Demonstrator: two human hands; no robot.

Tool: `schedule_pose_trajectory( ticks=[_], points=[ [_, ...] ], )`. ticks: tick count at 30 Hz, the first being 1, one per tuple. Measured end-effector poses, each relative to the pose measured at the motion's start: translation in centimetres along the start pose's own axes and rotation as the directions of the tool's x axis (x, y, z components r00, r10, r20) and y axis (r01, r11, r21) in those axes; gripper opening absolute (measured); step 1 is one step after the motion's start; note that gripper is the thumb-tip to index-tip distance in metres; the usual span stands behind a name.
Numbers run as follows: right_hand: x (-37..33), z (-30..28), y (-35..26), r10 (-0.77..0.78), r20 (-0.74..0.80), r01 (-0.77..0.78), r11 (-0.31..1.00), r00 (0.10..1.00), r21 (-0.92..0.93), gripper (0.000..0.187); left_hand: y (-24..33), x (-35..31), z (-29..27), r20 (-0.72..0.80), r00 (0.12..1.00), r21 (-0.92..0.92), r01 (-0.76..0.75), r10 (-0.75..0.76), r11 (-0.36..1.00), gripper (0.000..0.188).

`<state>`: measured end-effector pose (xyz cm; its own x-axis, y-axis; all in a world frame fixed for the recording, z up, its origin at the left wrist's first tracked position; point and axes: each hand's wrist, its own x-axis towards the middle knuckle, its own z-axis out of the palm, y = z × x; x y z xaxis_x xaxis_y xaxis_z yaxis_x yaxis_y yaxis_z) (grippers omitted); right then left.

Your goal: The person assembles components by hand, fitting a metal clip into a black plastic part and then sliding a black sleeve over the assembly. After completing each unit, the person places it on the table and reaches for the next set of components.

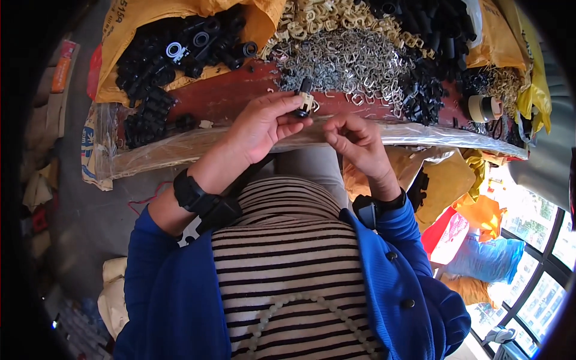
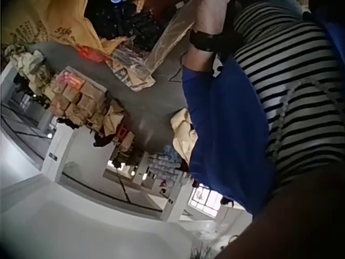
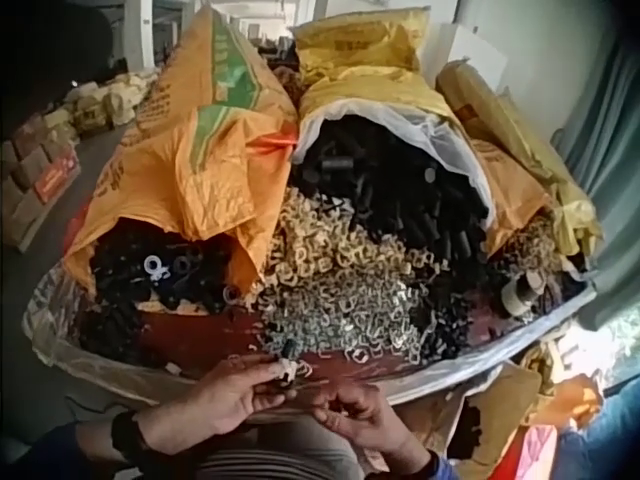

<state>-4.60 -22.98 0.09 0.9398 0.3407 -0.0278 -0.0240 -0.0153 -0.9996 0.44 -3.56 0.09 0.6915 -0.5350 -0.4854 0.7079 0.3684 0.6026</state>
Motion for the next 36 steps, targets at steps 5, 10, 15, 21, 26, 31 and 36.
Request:
schedule_pose_trajectory(
  ticks=[5, 10, 15, 21, 26, 31, 36],
  points=[
    [-1.8, 0.8, 1.3, 0.031, 0.401, -0.028, 1.0, 0.915, -0.013, 0.024, 0.1, -0.9, -0.2, -0.003, 0.999, 0.017, -0.041, 0.041, 0.999, 0.02],
    [-1.7, 2.7, 3.3, 0.144, 0.546, -0.105, 0.989, 0.825, -0.102, 0.03, 0.7, -3.4, -1.6, 0.004, 0.992, 0.037, -0.128, 0.128, 0.991, 0.018],
    [-1.9, 4.3, 3.2, 0.241, 0.561, -0.143, 0.966, 0.792, -0.214, 0.031, 0.4, -6.8, -5.0, -0.055, 0.975, -0.001, -0.215, 0.215, 0.977, 0.019],
    [-2.3, 4.2, 0.6, 0.226, 0.493, -0.159, 0.972, 0.84, -0.175, 0.035, -0.8, -10.6, -9.3, -0.084, 0.944, -0.085, -0.325, 0.318, 0.942, 0.021],
    [-3.1, 4.2, -1.3, 0.269, 0.398, -0.211, 0.96, 0.877, -0.183, 0.055, -2.2, -13.1, -12.4, -0.067, 0.917, -0.186, -0.398, 0.392, 0.898, 0.022],
    [-3.5, 5.9, 0.1, 0.303, 0.41, -0.224, 0.947, 0.86, -0.232, 0.053, -4.2, -15.5, -14.3, -0.1, 0.877, -0.247, -0.48, 0.471, 0.842, 0.023],
    [-3.4, 5.0, 0.8, 0.328, 0.332, -0.251, 0.934, 0.884, -0.253, 0.057, -5.0, -17.1, -15.3, -0.122, 0.835, -0.277, -0.548, 0.536, 0.79, 0.024]
  ],
)
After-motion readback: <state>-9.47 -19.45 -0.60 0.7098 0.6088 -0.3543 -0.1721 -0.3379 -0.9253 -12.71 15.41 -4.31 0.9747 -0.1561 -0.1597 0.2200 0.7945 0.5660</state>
